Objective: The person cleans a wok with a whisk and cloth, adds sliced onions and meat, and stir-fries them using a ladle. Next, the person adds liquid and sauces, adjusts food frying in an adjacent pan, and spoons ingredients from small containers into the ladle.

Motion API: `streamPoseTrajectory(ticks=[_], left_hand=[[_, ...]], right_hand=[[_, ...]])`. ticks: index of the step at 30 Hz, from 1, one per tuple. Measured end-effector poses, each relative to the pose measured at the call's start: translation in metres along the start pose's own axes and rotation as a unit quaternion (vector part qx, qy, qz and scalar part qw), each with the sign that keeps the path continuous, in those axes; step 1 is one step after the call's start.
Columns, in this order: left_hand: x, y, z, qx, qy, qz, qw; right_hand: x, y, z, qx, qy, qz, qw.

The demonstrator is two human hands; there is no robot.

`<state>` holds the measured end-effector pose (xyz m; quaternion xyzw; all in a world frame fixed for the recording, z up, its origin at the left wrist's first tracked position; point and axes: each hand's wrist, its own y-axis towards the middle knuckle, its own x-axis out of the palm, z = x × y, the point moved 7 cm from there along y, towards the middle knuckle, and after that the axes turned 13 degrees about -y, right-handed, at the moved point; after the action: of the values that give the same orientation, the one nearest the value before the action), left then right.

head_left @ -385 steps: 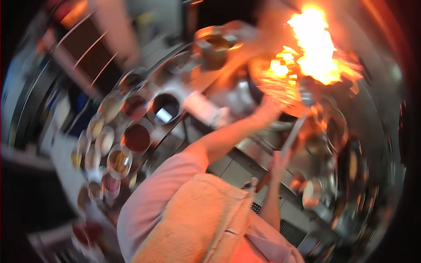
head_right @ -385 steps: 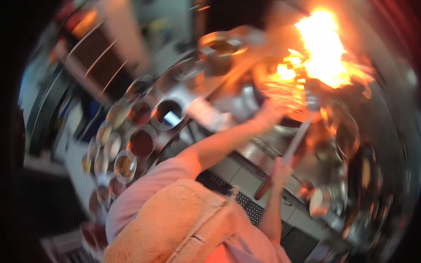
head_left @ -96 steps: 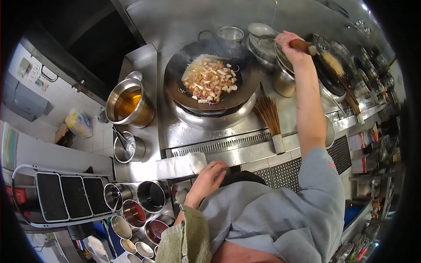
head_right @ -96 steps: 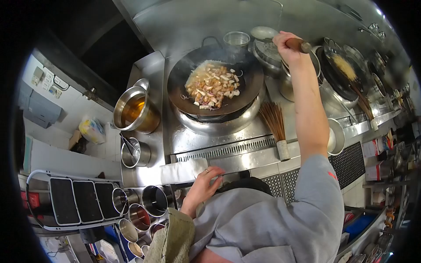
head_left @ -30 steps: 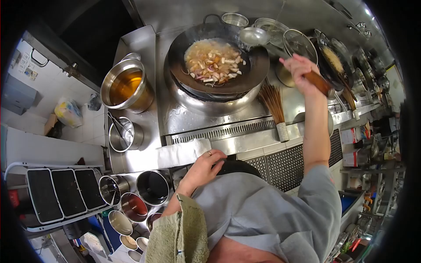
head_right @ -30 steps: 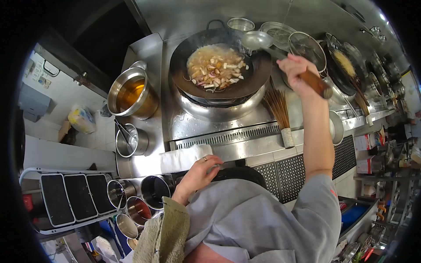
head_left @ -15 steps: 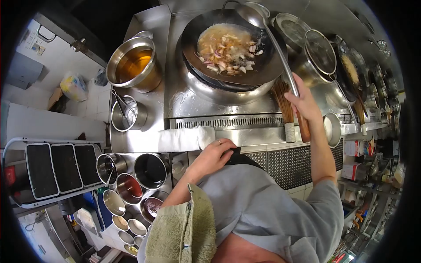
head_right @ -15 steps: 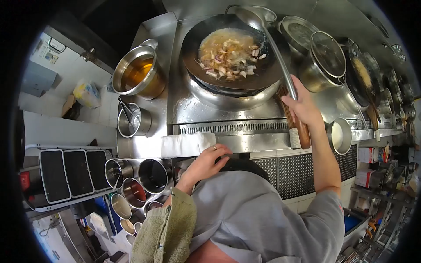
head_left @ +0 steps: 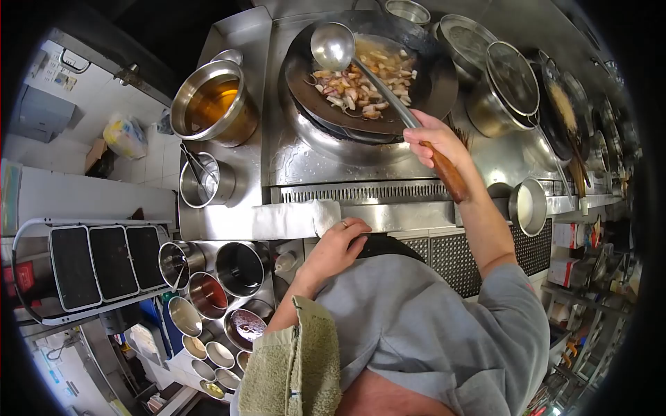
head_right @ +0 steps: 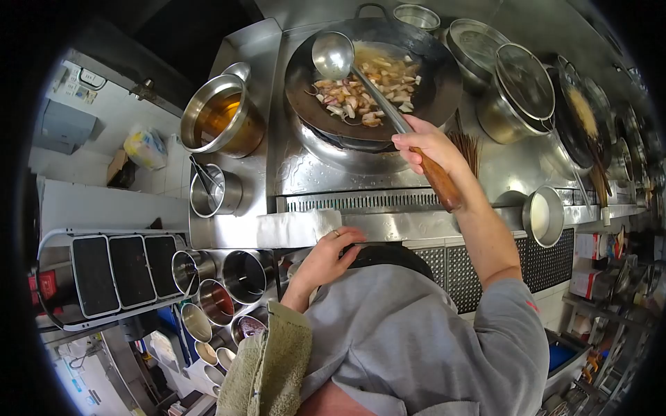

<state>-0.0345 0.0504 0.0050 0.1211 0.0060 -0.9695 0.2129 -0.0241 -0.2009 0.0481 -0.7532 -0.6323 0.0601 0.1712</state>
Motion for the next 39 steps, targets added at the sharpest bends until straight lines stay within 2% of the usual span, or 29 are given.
streamPoseTrajectory(ticks=[2, 4, 5, 8, 9, 11, 13, 16, 17, 18, 19, 20, 21, 22, 24, 25, 27, 30, 34, 36, 39], left_hand=[[-0.002, 0.000, 0.002, 0.002, -0.007, 0.005, 1.000], [-0.002, 0.000, 0.003, -0.007, -0.003, -0.001, 1.000], [-0.002, -0.001, 0.003, -0.017, -0.001, -0.006, 1.000], [-0.001, -0.001, 0.003, 0.009, 0.009, -0.002, 1.000], [-0.002, 0.000, 0.004, 0.020, 0.014, 0.002, 1.000], [-0.003, -0.002, 0.003, 0.014, -0.009, -0.003, 1.000], [-0.005, -0.004, 0.006, 0.021, -0.004, -0.001, 1.000], [-0.007, -0.005, 0.007, 0.020, -0.003, -0.003, 1.000], [-0.007, -0.005, 0.006, 0.020, 0.000, -0.003, 1.000], [-0.006, -0.007, 0.006, 0.018, 0.002, -0.005, 1.000], [-0.005, -0.008, 0.008, 0.020, 0.002, -0.008, 1.000], [-0.006, -0.008, 0.010, 0.017, 0.000, -0.002, 1.000], [-0.007, -0.008, 0.012, 0.014, -0.002, 0.003, 1.000], [-0.007, -0.009, 0.014, 0.016, 0.000, -0.003, 1.000], [-0.013, -0.004, 0.020, 0.037, 0.004, 0.052, 0.998], [-0.013, 0.003, 0.020, 0.039, 0.003, 0.049, 0.998], [-0.022, 0.022, 0.035, 0.115, 0.080, 0.097, 0.985], [-0.033, 0.077, 0.064, 0.201, 0.163, 0.199, 0.945], [-0.027, 0.145, 0.065, 0.277, 0.230, 0.209, 0.909], [-0.018, 0.164, 0.039, 0.159, 0.347, 0.132, 0.915], [-0.010, 0.164, 0.042, 0.170, 0.350, 0.157, 0.908]], right_hand=[[-0.005, -0.004, 0.002, 0.002, 0.020, 0.006, 1.000], [-0.007, -0.008, 0.002, -0.004, 0.158, -0.051, 0.986], [-0.008, -0.012, -0.001, -0.009, 0.155, -0.049, 0.987], [0.004, -0.026, -0.022, -0.008, 0.392, -0.122, 0.912], [0.003, -0.024, -0.037, -0.017, 0.384, -0.127, 0.914], [0.006, -0.020, -0.068, 0.014, 0.497, -0.150, 0.855], [0.004, 0.001, -0.103, 0.000, 0.533, -0.179, 0.827], [-0.017, 0.054, -0.154, -0.057, 0.442, -0.145, 0.883], [-0.026, 0.065, -0.164, -0.130, 0.282, -0.055, 0.949], [-0.035, 0.068, -0.174, -0.196, 0.110, 0.041, 0.974], [-0.047, 0.085, -0.171, -0.197, 0.111, 0.045, 0.973], [-0.074, 0.104, -0.168, -0.197, -0.168, 0.192, 0.947], [-0.091, 0.107, -0.168, -0.174, -0.429, 0.321, 0.826], [-0.100, 0.100, -0.162, -0.173, -0.426, 0.328, 0.825], [-0.136, 0.071, -0.144, -0.170, -0.292, 0.357, 0.871], [-0.154, 0.058, -0.131, -0.163, -0.262, 0.357, 0.882], [-0.181, 0.028, -0.108, -0.153, -0.203, 0.338, 0.906], [-0.220, 0.008, -0.079, -0.127, -0.173, 0.367, 0.905], [-0.258, 0.011, -0.052, -0.079, -0.122, 0.430, 0.891], [-0.277, 0.032, -0.043, -0.068, -0.103, 0.433, 0.893], [-0.284, 0.052, -0.045, -0.054, -0.087, 0.451, 0.886]])
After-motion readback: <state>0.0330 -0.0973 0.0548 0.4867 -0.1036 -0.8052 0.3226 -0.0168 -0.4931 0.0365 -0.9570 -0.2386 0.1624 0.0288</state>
